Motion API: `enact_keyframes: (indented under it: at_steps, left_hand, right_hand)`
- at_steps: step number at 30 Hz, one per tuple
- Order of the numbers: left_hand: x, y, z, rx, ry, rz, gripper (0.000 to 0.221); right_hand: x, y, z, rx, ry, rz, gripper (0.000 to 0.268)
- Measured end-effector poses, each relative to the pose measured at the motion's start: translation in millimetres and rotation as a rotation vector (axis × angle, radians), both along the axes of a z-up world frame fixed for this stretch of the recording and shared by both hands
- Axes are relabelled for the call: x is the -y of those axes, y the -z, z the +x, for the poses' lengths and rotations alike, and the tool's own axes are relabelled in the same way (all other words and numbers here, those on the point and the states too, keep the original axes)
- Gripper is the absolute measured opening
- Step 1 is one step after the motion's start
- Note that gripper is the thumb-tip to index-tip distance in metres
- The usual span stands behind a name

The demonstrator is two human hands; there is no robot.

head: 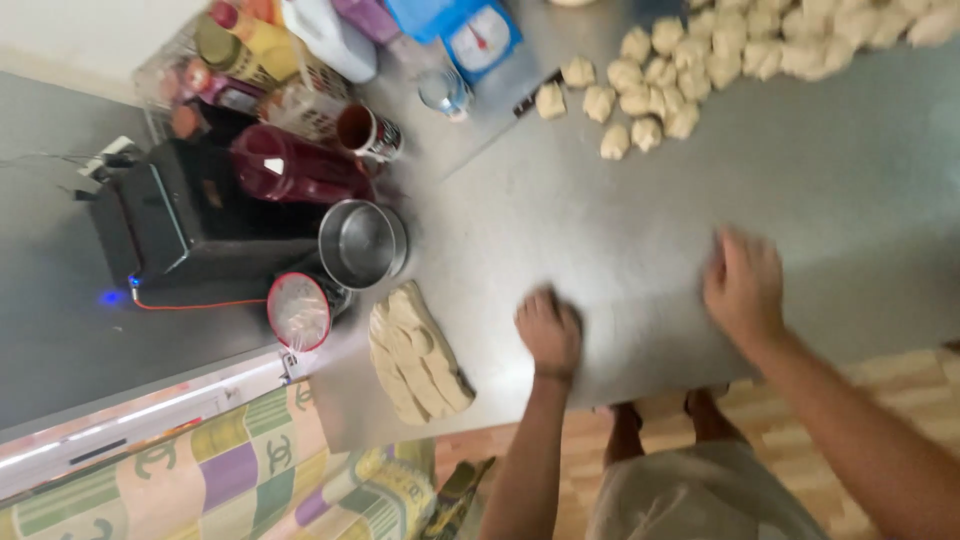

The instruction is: Shaping small pieces of dough into uniform balls using both hands on a metal work surface.

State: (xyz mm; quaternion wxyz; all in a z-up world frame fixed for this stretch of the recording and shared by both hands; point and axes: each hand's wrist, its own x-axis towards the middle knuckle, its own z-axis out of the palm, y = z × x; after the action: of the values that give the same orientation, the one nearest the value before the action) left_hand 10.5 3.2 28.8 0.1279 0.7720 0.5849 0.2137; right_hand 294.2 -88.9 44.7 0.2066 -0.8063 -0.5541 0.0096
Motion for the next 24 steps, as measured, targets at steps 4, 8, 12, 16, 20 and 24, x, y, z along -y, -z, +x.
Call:
enact_keyframes:
  at_steps: [4,8,12,16,20,24]
  left_hand:
    - [30,22,-68,-0.144,0.029,0.127,0.017]
    - [-56,34,-23,-0.092,-0.017,0.247,0.023]
    - [-62,18,23,0.015,-0.04,0.154,0.016]
    - [17,15,-31,-0.03,0.201,0.087,0.032]
    - [-35,21,-43,-0.072,0.096,0.188,0.021]
    - [-76,38,3,0.026,0.017,0.288,0.021]
  right_hand:
    - [80,-13,25,-0.023,-0.075,-0.4,0.028]
    - [16,33,57,0.295,-0.069,0.039,0.038]
    - [-37,22,18,0.135,0.137,-0.149,0.021]
    - [67,27,-22,0.019,-0.076,-0.078,0.04]
    - [69,29,36,0.322,0.019,-0.42,0.02]
    - [-7,37,28,0.247,0.07,0.143,0.025]
